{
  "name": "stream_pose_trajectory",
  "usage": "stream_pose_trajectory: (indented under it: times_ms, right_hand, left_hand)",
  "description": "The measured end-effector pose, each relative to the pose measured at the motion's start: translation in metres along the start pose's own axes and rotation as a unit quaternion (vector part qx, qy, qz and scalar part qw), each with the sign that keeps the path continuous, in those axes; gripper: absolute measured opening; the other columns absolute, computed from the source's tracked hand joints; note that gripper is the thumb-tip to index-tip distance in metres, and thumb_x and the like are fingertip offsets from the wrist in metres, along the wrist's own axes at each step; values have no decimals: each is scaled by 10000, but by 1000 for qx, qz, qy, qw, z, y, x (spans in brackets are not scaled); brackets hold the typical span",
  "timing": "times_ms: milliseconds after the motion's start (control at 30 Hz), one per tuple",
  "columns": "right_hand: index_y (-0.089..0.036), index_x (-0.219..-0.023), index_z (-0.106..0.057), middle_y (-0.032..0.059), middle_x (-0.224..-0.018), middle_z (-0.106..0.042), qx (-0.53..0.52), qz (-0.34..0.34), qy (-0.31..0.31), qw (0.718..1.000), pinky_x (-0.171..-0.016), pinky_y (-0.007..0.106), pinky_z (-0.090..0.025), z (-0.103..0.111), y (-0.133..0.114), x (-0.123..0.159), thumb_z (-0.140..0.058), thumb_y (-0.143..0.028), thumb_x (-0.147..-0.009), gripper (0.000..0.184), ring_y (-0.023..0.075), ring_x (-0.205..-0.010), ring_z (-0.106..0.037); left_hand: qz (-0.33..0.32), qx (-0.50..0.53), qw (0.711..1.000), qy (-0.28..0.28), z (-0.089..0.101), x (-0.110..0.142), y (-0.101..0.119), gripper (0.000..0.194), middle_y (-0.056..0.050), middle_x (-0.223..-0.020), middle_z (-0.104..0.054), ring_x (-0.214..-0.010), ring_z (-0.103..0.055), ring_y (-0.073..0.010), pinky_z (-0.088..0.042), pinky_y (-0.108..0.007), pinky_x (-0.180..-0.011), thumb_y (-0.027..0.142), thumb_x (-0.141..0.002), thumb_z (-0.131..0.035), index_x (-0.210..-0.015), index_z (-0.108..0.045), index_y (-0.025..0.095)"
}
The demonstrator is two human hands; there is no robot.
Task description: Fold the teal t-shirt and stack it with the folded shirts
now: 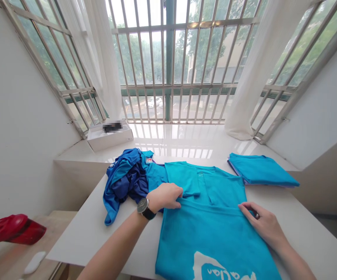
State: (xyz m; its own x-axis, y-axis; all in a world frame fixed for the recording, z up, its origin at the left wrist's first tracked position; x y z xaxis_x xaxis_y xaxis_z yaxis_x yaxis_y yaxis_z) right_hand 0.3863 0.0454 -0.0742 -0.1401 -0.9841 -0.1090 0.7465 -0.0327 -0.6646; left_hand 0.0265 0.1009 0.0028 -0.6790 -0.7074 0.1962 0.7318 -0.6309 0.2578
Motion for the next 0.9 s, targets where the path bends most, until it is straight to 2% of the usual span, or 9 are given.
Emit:
stream_pose_trajectory:
  times_ms: [100,200,267,367,467,600,667,767,900]
  right_hand:
    - [-266,-847,-763,55,-908,-772,-11,5,-3,1000,-638,309,-556,-3,1,0,-564,-706,-770,489,248,-745,-682]
    - [-276,-844,-765,52,-911,-774,-10,0,8,1000,-629,311,-556,-5,7,0,-568,-709,-765,482,246,-722,-678]
    - [-283,-841,-766,47,-912,-775,-2,-4,10,1000,-618,312,-555,-5,11,-1,-569,-712,-759,478,245,-708,-678]
    - [-290,-842,-769,40,-917,-777,9,-8,-4,1000,-612,310,-554,-7,14,-3,-574,-698,-756,461,248,-717,-683]
    - [-289,-846,-770,38,-918,-776,12,-10,-9,1000,-621,310,-555,-7,17,-3,-562,-681,-768,450,247,-722,-683]
    - [-286,-842,-773,41,-920,-779,21,-11,-13,1000,-614,306,-553,-6,19,-4,-568,-670,-768,442,247,-711,-685]
    - [-282,-840,-773,44,-925,-780,24,-9,-20,999,-611,302,-553,-6,19,-5,-577,-662,-762,435,252,-722,-691]
    - [-279,-838,-769,45,-924,-780,24,-7,-16,1000,-622,302,-554,-6,19,-5,-576,-663,-762,436,255,-738,-694]
    - [-282,-847,-763,39,-921,-776,18,-12,-10,1000,-633,301,-551,-6,17,-3,-562,-663,-776,437,247,-737,-690]
  left_hand:
    - [-18,12,999,-24,2,-9,-2,259,-78,-963,-719,-840,-654,-262,-415,-274,-592,366,-780,-716,-992,-703,218]
    - [-37,42,998,-10,1,-8,-5,194,-44,-845,-713,-732,-633,-223,-341,-262,-525,411,-776,-724,-846,-710,230]
    - [-47,66,997,0,-1,-6,-7,257,-21,-659,-640,-599,-571,-181,-279,-268,-484,437,-766,-729,-661,-653,215]
    - [-59,103,993,19,0,-4,-7,468,-2,-451,-435,-457,-422,-141,-217,-292,-464,435,-756,-733,-457,-469,190]
    - [-58,135,989,31,0,-3,-5,569,6,-406,-333,-417,-337,-128,-212,-304,-470,427,-759,-721,-403,-349,186]
    - [-49,167,984,23,1,-2,-6,598,13,-407,-300,-400,-304,-117,-211,-306,-463,527,-773,-666,-403,-340,189]
    - [-52,178,982,20,1,-2,-7,593,11,-412,-319,-410,-326,-118,-223,-305,-464,578,-790,-621,-414,-375,192]
    - [-65,199,977,28,3,-3,-10,564,0,-458,-440,-467,-427,-132,-287,-287,-498,633,-816,-567,-469,-495,194]
    - [-63,190,978,51,3,-4,-13,516,-27,-561,-571,-557,-542,-161,-359,-270,-566,610,-852,-555,-559,-610,189]
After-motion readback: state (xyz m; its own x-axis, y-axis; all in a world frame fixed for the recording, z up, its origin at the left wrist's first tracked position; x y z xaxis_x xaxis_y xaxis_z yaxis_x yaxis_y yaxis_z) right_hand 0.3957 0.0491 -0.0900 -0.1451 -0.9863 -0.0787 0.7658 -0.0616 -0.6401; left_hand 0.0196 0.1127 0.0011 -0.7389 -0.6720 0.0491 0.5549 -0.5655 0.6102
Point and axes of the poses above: each hand's wrist, its own x-axis away from the middle knuckle, its own z-axis out of the back of the hand, y = z × x, the point moved 2 cm from there along -x, towards the middle knuckle
